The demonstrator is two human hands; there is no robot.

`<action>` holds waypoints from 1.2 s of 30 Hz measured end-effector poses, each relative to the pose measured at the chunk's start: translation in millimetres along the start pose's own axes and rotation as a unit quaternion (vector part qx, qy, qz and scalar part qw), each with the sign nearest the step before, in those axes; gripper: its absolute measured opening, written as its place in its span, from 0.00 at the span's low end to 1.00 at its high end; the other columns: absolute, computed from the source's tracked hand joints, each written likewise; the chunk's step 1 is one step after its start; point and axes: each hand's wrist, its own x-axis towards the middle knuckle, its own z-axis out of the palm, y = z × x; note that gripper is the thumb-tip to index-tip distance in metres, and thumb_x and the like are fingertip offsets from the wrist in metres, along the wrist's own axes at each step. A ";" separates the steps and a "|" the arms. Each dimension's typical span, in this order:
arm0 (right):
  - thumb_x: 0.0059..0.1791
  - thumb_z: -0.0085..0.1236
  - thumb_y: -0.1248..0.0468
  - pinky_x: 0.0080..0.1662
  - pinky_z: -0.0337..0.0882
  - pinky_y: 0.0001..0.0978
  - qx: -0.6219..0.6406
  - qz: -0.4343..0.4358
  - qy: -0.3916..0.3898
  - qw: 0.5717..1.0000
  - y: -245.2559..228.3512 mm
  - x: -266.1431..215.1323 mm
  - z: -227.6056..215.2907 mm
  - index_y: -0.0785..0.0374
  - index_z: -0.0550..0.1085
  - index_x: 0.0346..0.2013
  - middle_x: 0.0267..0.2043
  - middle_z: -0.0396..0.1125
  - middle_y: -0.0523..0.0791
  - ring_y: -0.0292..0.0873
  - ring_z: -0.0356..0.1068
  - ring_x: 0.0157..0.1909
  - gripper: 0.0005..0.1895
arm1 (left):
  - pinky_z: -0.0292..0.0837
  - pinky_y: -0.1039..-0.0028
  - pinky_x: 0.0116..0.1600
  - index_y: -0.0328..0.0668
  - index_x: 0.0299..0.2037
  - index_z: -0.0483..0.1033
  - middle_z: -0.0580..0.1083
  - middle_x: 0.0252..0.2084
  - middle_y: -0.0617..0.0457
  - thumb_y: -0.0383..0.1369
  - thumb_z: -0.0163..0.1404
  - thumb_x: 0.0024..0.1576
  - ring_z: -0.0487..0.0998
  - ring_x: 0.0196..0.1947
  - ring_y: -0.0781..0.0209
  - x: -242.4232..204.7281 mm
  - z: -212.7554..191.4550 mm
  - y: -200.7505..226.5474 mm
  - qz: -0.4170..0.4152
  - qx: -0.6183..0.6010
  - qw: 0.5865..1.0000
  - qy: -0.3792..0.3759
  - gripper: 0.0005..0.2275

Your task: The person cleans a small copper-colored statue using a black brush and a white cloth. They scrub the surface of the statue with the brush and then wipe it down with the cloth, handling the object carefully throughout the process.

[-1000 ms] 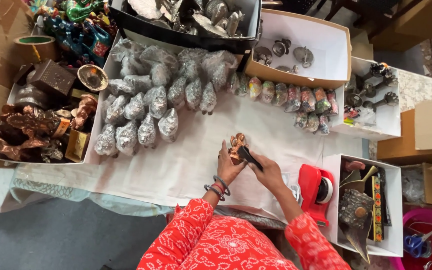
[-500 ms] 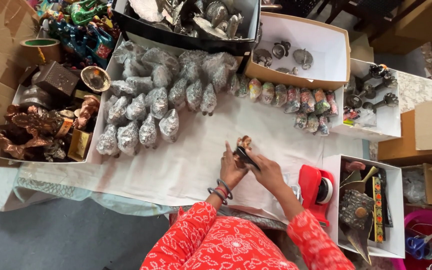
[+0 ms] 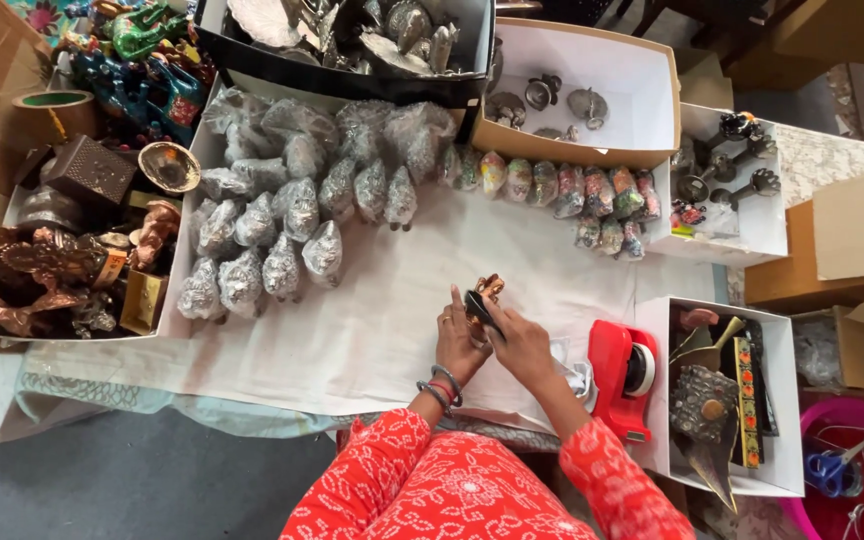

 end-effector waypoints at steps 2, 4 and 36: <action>0.48 0.60 0.60 0.36 0.72 0.45 0.019 0.011 0.007 1.000 11.4 -26.5 0.8 0.51 0.69 0.66 0.36 0.70 0.46 0.53 0.72 0.33 0.30 | 0.67 0.54 0.60 0.33 0.76 0.31 0.67 0.56 0.35 0.34 0.62 0.45 0.67 0.53 0.35 5.9 -4.6 -6.7 -0.008 -0.005 1.000 -0.012 0.54; 0.48 0.60 0.60 0.35 0.71 0.45 0.037 0.023 0.011 0.999 21.2 -49.4 4.8 0.51 0.69 0.66 0.35 0.70 0.46 0.52 0.72 0.33 0.30 | 0.68 0.55 0.59 0.33 0.76 0.31 0.67 0.55 0.34 0.35 0.64 0.42 0.68 0.52 0.35 10.0 -9.2 -9.4 -0.017 -0.011 1.000 -0.024 0.56; 0.48 0.64 0.57 0.43 0.75 0.43 0.154 0.088 0.143 0.974 24.1 -52.8 56.1 0.62 0.70 0.62 0.42 0.74 0.56 0.56 0.77 0.42 0.29 | 0.71 0.65 0.62 0.29 0.70 0.56 0.69 0.59 0.39 0.42 0.70 0.39 0.73 0.58 0.45 30.7 -28.9 -25.1 -0.023 -0.065 0.991 -0.115 0.49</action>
